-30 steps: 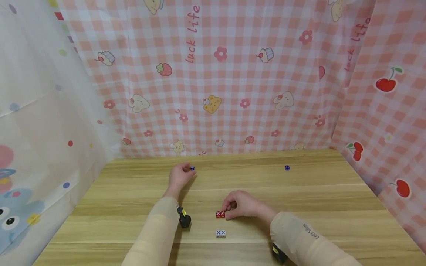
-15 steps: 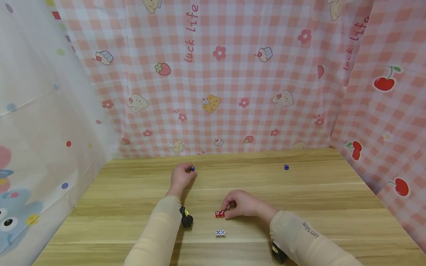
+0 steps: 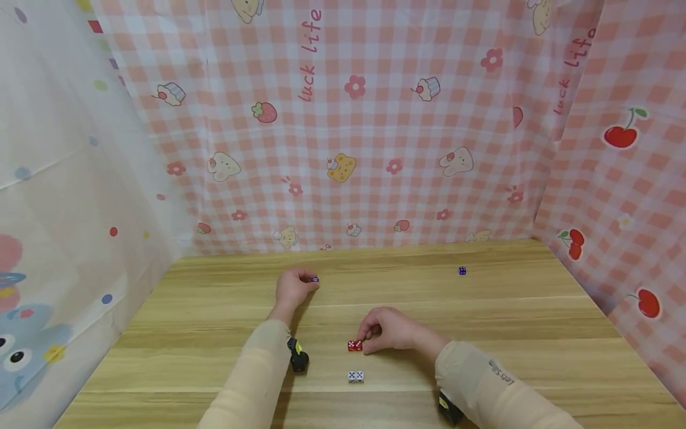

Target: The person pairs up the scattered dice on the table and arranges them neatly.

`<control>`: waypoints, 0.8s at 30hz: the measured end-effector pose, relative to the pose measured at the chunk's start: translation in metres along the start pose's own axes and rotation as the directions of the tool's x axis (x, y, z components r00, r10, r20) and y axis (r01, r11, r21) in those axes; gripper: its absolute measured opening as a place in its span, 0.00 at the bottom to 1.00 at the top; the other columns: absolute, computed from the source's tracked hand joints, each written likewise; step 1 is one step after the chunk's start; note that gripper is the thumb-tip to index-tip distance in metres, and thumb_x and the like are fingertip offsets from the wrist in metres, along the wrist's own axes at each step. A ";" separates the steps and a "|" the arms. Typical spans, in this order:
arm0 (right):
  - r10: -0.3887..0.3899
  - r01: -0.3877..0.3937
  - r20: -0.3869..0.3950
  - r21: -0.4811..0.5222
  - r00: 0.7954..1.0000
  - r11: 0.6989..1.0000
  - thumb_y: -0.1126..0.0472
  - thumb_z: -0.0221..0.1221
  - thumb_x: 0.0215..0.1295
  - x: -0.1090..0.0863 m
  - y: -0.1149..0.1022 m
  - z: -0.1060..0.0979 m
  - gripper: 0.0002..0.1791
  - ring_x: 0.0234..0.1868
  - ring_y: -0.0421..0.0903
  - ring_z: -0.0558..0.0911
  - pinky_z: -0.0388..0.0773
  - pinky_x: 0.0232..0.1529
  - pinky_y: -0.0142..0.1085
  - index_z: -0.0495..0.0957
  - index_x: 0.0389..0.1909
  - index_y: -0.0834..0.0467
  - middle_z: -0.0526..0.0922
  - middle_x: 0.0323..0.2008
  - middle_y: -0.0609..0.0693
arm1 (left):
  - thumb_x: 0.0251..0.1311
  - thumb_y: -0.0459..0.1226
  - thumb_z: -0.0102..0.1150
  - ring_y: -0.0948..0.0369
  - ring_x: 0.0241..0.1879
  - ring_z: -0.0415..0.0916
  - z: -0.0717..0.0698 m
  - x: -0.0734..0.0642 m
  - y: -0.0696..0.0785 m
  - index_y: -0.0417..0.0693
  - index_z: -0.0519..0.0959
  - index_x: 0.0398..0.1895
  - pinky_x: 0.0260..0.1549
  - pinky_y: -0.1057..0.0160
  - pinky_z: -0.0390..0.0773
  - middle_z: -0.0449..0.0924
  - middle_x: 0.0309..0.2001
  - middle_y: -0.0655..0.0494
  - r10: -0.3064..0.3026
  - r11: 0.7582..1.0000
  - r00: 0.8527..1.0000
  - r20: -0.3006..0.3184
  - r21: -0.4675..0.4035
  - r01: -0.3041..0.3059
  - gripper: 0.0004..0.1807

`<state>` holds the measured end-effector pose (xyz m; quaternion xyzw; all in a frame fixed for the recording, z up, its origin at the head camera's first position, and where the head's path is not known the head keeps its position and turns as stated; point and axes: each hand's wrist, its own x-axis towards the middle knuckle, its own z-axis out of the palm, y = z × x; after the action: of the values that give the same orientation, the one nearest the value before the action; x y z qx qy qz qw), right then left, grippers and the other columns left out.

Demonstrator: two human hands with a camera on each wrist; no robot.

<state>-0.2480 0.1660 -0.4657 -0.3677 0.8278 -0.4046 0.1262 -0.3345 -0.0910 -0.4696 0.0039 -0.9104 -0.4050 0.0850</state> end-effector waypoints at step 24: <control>-0.014 0.014 -0.005 -0.008 1.000 1.000 0.64 0.73 0.54 0.000 0.000 0.000 0.08 0.37 0.39 0.76 0.76 0.41 0.33 0.84 0.34 0.60 0.79 0.33 0.44 | 0.50 0.39 0.76 0.63 0.31 0.76 -0.001 -0.013 0.001 0.48 0.87 0.31 0.40 0.59 0.76 0.82 0.29 0.61 0.117 0.990 0.967 0.226 0.047 -0.130 0.07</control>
<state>-0.2478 0.1658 -0.4659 -0.3727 0.8273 -0.4030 0.1197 -0.3211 -0.0899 -0.4702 -0.0955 -0.9246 -0.3686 0.0075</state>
